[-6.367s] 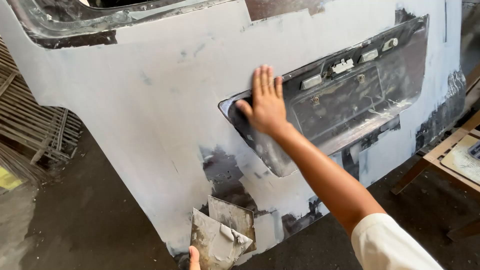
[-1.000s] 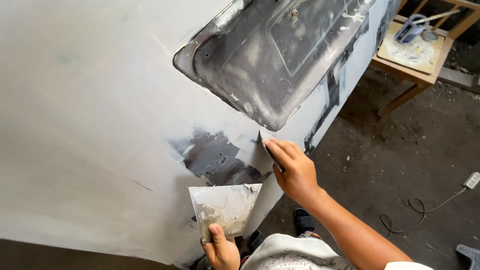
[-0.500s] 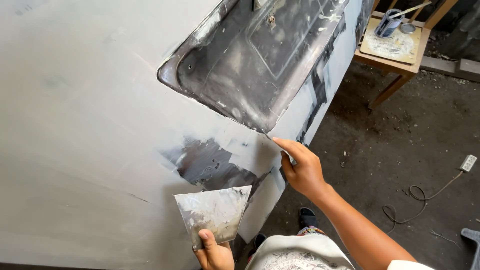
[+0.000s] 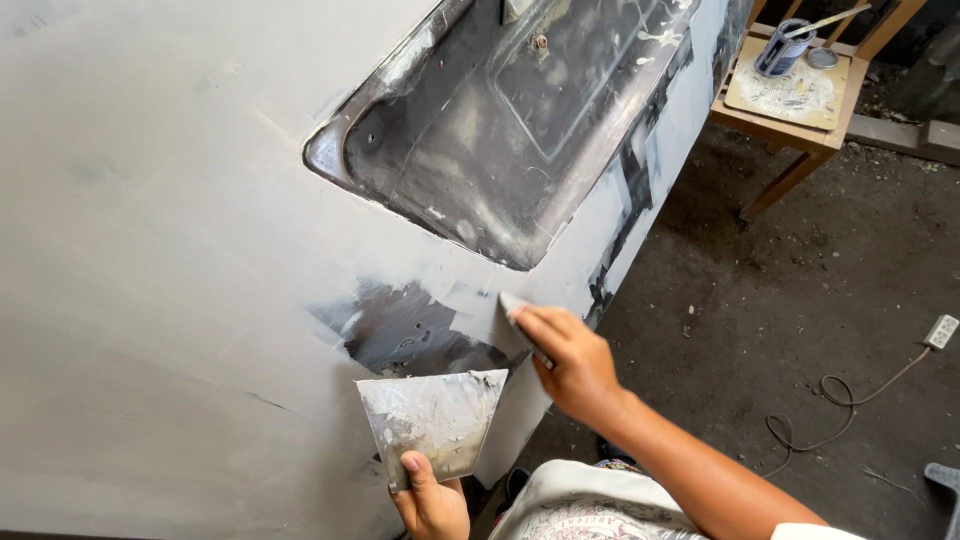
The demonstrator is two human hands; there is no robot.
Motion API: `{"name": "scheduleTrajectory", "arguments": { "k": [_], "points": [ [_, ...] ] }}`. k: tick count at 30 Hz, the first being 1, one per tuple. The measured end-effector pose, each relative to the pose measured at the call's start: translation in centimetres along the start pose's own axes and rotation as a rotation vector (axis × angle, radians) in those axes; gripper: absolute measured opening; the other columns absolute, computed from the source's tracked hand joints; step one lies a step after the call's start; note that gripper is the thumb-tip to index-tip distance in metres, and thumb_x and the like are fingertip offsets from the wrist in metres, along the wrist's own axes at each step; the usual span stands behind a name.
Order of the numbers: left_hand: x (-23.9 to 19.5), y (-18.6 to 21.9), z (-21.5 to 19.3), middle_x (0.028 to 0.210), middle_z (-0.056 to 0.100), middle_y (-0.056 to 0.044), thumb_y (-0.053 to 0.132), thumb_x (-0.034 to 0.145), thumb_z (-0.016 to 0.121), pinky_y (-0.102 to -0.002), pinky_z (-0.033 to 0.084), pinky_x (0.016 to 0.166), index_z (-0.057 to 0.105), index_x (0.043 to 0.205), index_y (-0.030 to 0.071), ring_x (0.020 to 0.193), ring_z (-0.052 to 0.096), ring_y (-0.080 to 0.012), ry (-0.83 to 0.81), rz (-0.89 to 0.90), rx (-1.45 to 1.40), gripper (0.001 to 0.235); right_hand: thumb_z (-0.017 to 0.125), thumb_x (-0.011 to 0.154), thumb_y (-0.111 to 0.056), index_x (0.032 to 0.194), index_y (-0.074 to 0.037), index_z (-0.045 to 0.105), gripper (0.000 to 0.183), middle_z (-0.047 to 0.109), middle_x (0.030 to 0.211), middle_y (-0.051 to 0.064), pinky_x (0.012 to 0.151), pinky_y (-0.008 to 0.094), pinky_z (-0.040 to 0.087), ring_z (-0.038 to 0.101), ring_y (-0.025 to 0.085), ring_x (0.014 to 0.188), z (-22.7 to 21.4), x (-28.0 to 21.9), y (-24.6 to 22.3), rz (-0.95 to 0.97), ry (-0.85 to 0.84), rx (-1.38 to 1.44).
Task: The recorder applies and smooths out body filler on a car panel using metal spreaders.
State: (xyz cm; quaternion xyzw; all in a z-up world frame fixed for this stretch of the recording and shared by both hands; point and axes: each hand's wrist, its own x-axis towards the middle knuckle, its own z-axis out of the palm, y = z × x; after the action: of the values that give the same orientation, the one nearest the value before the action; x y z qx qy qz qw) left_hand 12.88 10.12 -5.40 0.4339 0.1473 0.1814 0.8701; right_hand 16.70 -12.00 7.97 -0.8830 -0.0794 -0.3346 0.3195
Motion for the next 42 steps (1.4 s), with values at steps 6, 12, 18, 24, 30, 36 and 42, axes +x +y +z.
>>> {"name": "scheduleTrajectory", "arguments": {
  "k": [6, 12, 18, 24, 30, 36, 42],
  "points": [
    [0.3, 0.5, 0.4, 0.136, 0.061, -0.023, 0.027, 0.101, 0.064, -0.043, 0.058, 0.091, 0.054, 0.138, -0.006, 0.117, 0.064, -0.0301, -0.050, 0.017, -0.009, 0.050, 0.071, 0.070, 0.009, 0.129, -0.009, 0.065, 0.063, 0.070, 0.126, 0.014, 0.088, 0.040, 0.059, 0.069, 0.035, 0.112, -0.6, -1.7, -1.5, 0.004, -0.107, 0.130],
    [0.7, -0.6, -0.9, 0.134, 0.061, -0.023, 0.027, 0.101, 0.065, -0.042, 0.060, 0.086, 0.055, 0.139, -0.005, 0.115, 0.064, -0.0282, 0.041, 0.055, 0.024, 0.051, 0.064, 0.083, 0.014, 0.132, -0.013, 0.066, 0.056, 0.072, 0.126, 0.012, 0.089, 0.035, 0.062, 0.074, 0.028, 0.110, -1.6, -0.3, 2.7, 0.125, -0.018, 0.153],
    [-0.1, 1.5, 0.5, 0.133, 0.062, -0.018, 0.032, 0.099, 0.062, -0.038, 0.059, 0.084, 0.052, 0.139, -0.003, 0.113, 0.064, -0.0243, -0.002, -0.053, 0.049, 0.054, 0.066, 0.079, 0.012, 0.132, -0.010, 0.064, 0.057, 0.069, 0.129, 0.014, 0.088, 0.038, 0.059, 0.071, 0.032, 0.109, 0.1, -0.9, 2.7, 0.177, -0.027, 0.073],
    [0.4, 1.5, 0.6, 0.125, 0.064, -0.017, 0.029, 0.104, 0.058, -0.035, 0.057, 0.084, 0.056, 0.132, -0.009, 0.108, 0.064, -0.0216, -0.169, -0.072, 0.031, 0.047, 0.072, 0.069, 0.009, 0.131, -0.010, 0.064, 0.065, 0.067, 0.129, 0.015, 0.092, 0.040, 0.058, 0.067, 0.035, 0.114, 0.3, -2.8, -1.7, 0.014, -0.053, 0.064],
    [0.4, 3.2, 1.7, 0.109, 0.070, -0.015, 0.013, 0.106, 0.060, -0.031, 0.055, 0.083, 0.066, 0.116, -0.012, 0.095, 0.065, -0.0178, -0.304, 0.273, 0.275, 0.028, 0.065, 0.076, 0.014, 0.135, -0.013, 0.064, 0.065, 0.071, 0.126, 0.012, 0.091, 0.038, 0.060, 0.071, 0.029, 0.110, -1.4, -2.1, 0.1, 0.056, -0.130, 0.233],
    [0.3, 4.4, 1.5, 0.106, 0.072, -0.014, 0.010, 0.102, 0.060, -0.030, 0.055, 0.082, 0.067, 0.115, -0.011, 0.094, 0.067, -0.0180, -0.221, 0.331, 0.347, 0.026, 0.061, 0.085, 0.015, 0.137, -0.013, 0.063, 0.059, 0.071, 0.128, 0.013, 0.090, 0.037, 0.060, 0.072, 0.029, 0.107, -0.3, -0.5, 2.5, 0.143, -0.016, 0.144],
    [0.2, 5.8, 2.7, 0.109, 0.072, -0.017, 0.009, 0.102, 0.058, -0.031, 0.057, 0.085, 0.068, 0.116, -0.012, 0.096, 0.069, -0.0204, -0.278, 0.337, 0.281, 0.027, 0.068, 0.071, 0.009, 0.135, -0.011, 0.062, 0.067, 0.066, 0.130, 0.016, 0.091, 0.040, 0.058, 0.068, 0.035, 0.111, 0.8, -3.1, -1.9, 0.057, -0.026, 0.047]
  ]
}}
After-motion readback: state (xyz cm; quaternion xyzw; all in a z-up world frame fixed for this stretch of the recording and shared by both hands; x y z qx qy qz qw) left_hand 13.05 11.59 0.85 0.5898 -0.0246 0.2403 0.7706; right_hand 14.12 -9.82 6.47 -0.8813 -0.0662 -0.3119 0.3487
